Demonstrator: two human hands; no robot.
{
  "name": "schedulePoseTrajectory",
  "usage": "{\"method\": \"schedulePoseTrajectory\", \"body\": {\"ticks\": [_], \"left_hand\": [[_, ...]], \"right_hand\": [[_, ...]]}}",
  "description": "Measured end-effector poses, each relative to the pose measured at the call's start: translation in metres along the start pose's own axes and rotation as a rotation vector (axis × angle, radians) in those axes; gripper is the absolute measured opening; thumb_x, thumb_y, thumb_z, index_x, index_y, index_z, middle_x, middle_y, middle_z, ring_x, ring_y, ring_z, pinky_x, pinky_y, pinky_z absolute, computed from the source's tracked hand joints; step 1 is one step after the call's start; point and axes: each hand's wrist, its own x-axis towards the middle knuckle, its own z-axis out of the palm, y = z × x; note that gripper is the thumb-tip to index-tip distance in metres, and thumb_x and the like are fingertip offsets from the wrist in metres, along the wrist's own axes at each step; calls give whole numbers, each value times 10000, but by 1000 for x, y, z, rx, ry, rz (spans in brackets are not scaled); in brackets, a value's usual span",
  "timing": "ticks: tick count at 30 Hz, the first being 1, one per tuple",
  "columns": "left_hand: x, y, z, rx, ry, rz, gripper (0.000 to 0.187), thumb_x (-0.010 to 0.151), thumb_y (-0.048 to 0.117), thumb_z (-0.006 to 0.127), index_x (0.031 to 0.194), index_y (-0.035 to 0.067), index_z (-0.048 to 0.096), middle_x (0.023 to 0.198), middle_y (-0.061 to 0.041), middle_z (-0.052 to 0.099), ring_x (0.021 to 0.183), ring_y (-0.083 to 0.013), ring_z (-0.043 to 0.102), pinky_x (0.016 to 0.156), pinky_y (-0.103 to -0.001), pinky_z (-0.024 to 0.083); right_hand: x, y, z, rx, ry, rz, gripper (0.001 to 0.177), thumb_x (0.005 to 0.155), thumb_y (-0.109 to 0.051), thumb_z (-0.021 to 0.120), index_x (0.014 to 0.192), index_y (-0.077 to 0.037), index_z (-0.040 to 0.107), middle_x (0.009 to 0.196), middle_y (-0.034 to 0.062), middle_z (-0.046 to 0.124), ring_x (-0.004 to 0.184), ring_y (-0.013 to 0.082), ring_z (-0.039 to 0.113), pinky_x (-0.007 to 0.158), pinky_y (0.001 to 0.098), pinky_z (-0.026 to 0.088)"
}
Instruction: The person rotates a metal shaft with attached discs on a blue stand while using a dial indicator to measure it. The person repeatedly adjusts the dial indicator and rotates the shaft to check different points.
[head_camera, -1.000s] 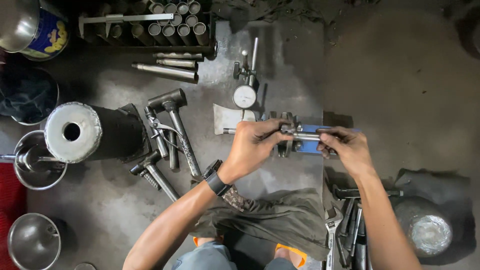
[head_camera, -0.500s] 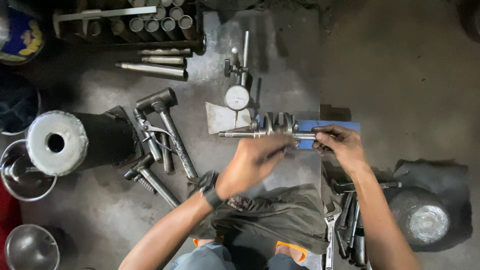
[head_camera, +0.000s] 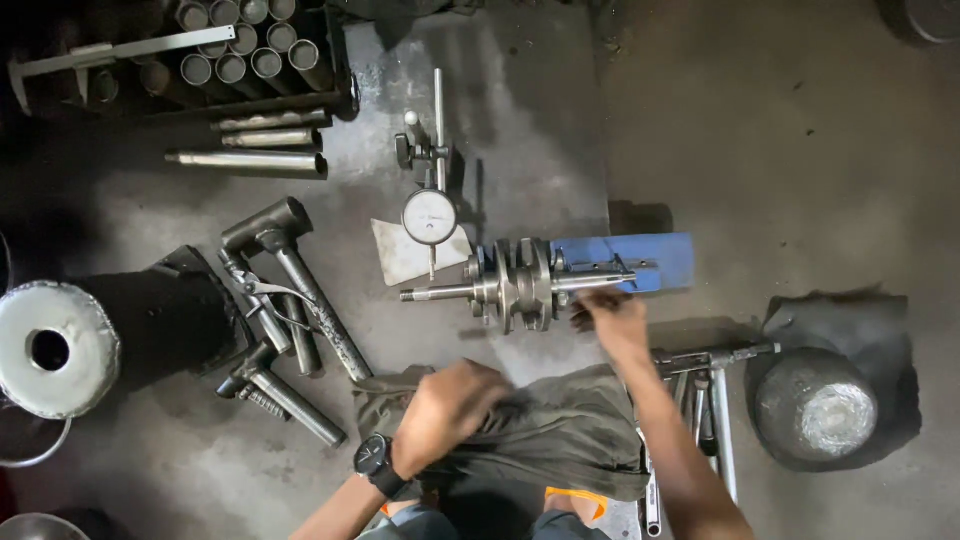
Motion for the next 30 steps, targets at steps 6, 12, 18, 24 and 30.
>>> {"method": "schedulePoseTrajectory", "body": {"ticks": [6,12,18,24,30], "left_hand": [[-6,-34,9,-597,413,-1135,346,977,210,694,1236,-16,738,1064,-133,781,900,-215,696,805,-331,510],[17,-44,11,-1087,726,-983,434,999,211,642,1378,0,615,1304,-57,692,1150,-127,636,994,-285,493],[33,-41,5,-1499,869,-818,410,1005,168,643,1378,1,616,1403,-77,645,1236,-161,608,1056,-334,467],[34,-49,17,-1468,841,-790,384,999,163,656,1351,11,640,1379,-79,655,1221,-148,615,1083,-321,479],[36,-48,15,-1472,839,-826,341,1011,146,675,1318,-3,667,1285,-72,681,1112,-147,615,1001,-327,499]], "right_hand": [[-11,-10,29,-548,211,-320,76,922,13,668,896,52,727,762,149,748,629,238,722,592,376,560],[14,15,35,-189,-13,-622,234,917,40,575,1127,-3,668,981,133,669,922,195,624,816,327,514],[-4,-25,41,-645,92,-886,337,806,26,690,1135,-3,627,1074,141,633,989,282,596,875,399,482],[31,14,27,-366,-204,-658,301,930,-50,622,1215,-26,528,1191,121,649,1128,286,610,992,393,471],[44,14,36,-1513,16,-745,331,801,-76,709,1102,-30,579,1329,257,553,1249,400,533,1072,554,435]]}}
